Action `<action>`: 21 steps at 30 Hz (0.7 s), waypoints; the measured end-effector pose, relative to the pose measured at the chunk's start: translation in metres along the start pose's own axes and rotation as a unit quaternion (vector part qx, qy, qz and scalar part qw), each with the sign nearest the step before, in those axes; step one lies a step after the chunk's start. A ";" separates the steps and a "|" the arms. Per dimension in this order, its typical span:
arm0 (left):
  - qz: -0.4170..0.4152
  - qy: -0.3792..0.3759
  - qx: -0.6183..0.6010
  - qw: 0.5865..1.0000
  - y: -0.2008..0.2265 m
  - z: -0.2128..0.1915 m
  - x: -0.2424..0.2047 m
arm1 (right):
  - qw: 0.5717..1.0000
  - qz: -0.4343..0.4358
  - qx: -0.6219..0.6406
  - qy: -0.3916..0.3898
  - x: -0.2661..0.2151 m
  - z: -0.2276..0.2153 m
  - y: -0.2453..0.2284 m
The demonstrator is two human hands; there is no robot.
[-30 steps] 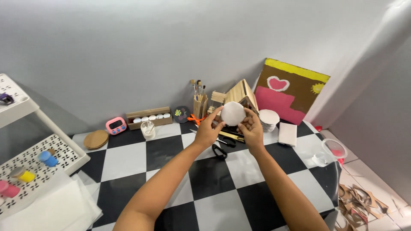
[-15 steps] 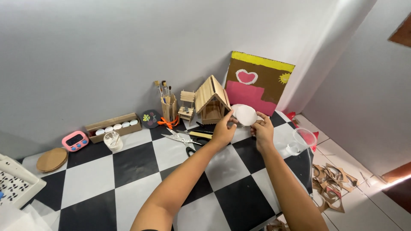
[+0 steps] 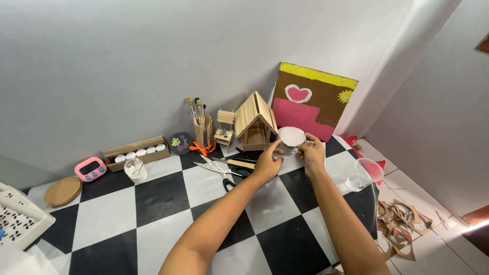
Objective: Applying glue to a cardboard circle, bonding it to paper, and trimming the excess paper with scissors.
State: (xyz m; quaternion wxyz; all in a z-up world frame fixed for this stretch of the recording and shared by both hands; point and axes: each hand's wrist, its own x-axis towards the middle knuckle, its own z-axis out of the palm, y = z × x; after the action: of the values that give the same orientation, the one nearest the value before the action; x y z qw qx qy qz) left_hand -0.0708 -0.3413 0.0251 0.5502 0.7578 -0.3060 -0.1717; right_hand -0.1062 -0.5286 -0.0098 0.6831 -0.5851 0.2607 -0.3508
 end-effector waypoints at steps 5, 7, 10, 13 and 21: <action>0.005 -0.009 -0.013 1.000 0.002 0.001 0.001 | 1.000 -0.011 -0.024 -0.002 -0.008 0.002 -0.005; 0.003 -0.012 -0.015 1.000 0.000 0.002 0.003 | 1.000 -0.012 -0.029 -0.001 -0.008 0.002 -0.002; 0.007 -0.013 -0.023 1.000 -0.002 0.002 0.004 | 0.999 -0.014 -0.036 0.002 -0.003 0.001 0.005; 0.009 -0.014 -0.035 0.999 0.000 0.001 0.002 | 0.999 -0.014 -0.046 0.005 -0.007 0.001 0.002; 0.041 -0.010 -0.065 0.997 -0.007 -0.022 -0.015 | 0.975 -0.196 -0.080 0.071 -0.056 0.025 -0.035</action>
State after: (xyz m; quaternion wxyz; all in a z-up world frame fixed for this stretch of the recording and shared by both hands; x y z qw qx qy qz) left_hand -0.0674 -0.3142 0.0248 0.6016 0.7056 -0.3307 -0.1757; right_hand -0.1277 -0.4717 0.0255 0.5317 -0.6514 0.2163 -0.4962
